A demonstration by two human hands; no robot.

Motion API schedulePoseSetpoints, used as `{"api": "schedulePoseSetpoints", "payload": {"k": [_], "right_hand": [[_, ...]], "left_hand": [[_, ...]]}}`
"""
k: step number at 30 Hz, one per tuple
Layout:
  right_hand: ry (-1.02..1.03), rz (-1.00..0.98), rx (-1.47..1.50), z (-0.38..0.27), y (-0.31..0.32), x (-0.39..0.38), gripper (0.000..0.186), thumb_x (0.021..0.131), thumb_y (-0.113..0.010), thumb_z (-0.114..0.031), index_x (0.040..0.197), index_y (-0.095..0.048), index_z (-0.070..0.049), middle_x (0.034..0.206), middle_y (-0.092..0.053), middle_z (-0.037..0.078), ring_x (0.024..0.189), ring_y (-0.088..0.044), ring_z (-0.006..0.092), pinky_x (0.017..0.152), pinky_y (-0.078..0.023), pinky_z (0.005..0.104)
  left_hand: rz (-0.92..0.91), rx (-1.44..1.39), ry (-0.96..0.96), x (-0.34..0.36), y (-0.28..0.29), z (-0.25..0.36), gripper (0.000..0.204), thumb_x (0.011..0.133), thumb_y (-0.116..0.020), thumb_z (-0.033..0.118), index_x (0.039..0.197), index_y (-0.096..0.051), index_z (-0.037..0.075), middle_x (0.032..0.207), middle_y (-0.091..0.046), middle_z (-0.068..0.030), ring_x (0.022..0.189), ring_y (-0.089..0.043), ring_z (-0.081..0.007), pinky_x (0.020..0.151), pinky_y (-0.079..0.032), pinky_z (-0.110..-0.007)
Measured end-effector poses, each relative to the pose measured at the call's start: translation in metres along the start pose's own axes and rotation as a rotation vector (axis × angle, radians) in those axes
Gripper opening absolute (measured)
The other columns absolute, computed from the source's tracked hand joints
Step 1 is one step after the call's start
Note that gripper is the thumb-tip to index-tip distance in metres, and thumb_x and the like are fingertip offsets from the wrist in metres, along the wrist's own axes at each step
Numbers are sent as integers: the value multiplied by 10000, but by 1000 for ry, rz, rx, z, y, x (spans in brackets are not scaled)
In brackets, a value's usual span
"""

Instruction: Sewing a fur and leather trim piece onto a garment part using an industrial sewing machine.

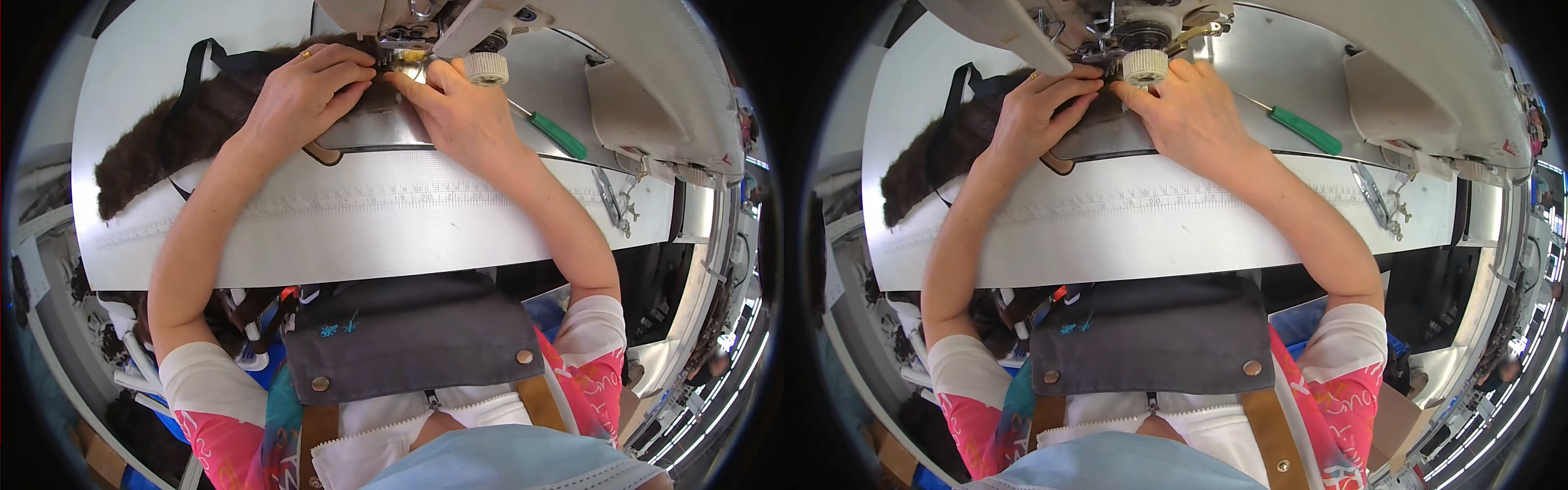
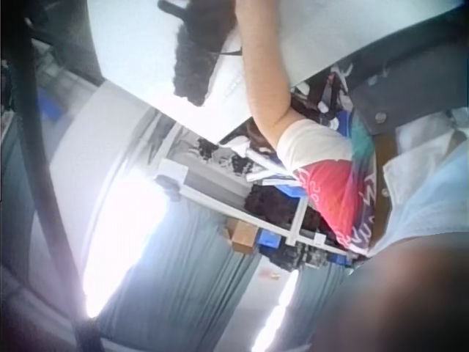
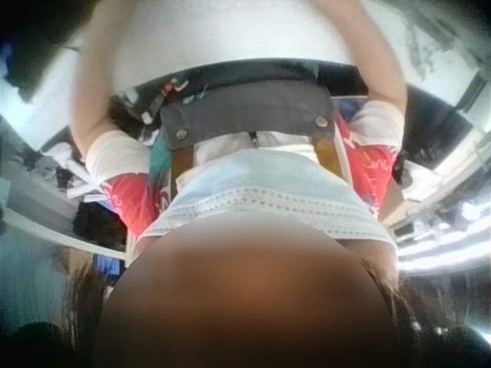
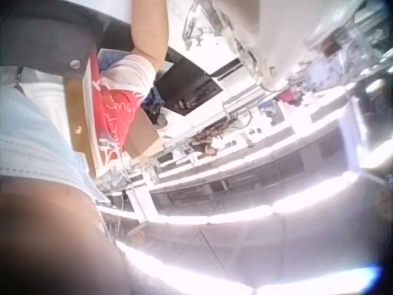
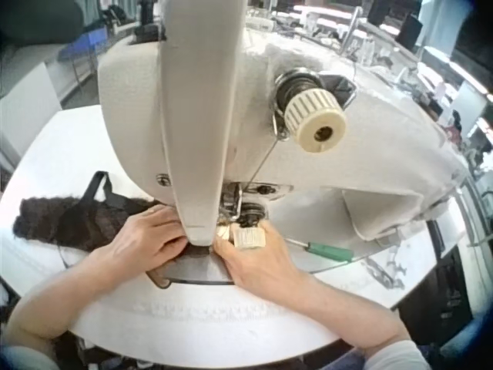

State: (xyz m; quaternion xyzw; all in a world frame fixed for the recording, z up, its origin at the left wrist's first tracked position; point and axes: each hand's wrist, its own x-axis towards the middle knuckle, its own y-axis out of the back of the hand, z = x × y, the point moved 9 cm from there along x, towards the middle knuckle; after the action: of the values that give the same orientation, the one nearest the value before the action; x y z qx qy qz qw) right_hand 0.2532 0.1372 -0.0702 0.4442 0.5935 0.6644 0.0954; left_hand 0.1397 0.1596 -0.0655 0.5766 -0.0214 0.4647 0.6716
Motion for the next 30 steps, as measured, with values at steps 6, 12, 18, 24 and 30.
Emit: {"api": "schedulePoseSetpoints", "payload": {"k": [6,12,18,24,30], "right_hand": [[-17,24,19,-1,2,-4,316,718,-650,-89,1031,-660,-135,679,-535,29,643,-562,212,527,-446,347],[-67,-1,78,1,2,-8,292,736,-632,-75,1019,-648,-146,683,-528,35,619,-564,220,508,-452,346],[-96,-99,101,1,15,-23,282,791,-619,-76,1063,-653,-145,636,-466,45,579,-516,207,504,-426,325],[-76,41,164,-2,30,-38,267,769,-631,-20,1023,-660,-97,613,-454,46,548,-492,197,486,-397,320],[-99,58,226,1,30,-36,221,767,-637,-22,976,-663,-91,625,-496,46,544,-506,209,476,-400,336]], "left_hand": [[19,-23,13,1,2,-5,146,760,-676,60,903,-662,37,969,-645,-43,862,-618,-245,722,-526,-321],[-12,-75,0,2,3,-9,145,774,-661,67,915,-662,35,979,-645,-51,868,-620,-250,719,-525,-325],[-43,-74,22,5,2,-13,141,800,-631,89,926,-666,37,977,-648,-51,890,-615,-249,759,-519,-337],[-347,-437,434,10,6,-50,197,835,-622,144,991,-679,39,983,-681,-105,882,-638,-226,772,-486,-268],[-349,-429,497,31,7,-114,301,769,-729,107,1043,-661,4,973,-675,-57,884,-615,-142,822,-493,-283]]}}
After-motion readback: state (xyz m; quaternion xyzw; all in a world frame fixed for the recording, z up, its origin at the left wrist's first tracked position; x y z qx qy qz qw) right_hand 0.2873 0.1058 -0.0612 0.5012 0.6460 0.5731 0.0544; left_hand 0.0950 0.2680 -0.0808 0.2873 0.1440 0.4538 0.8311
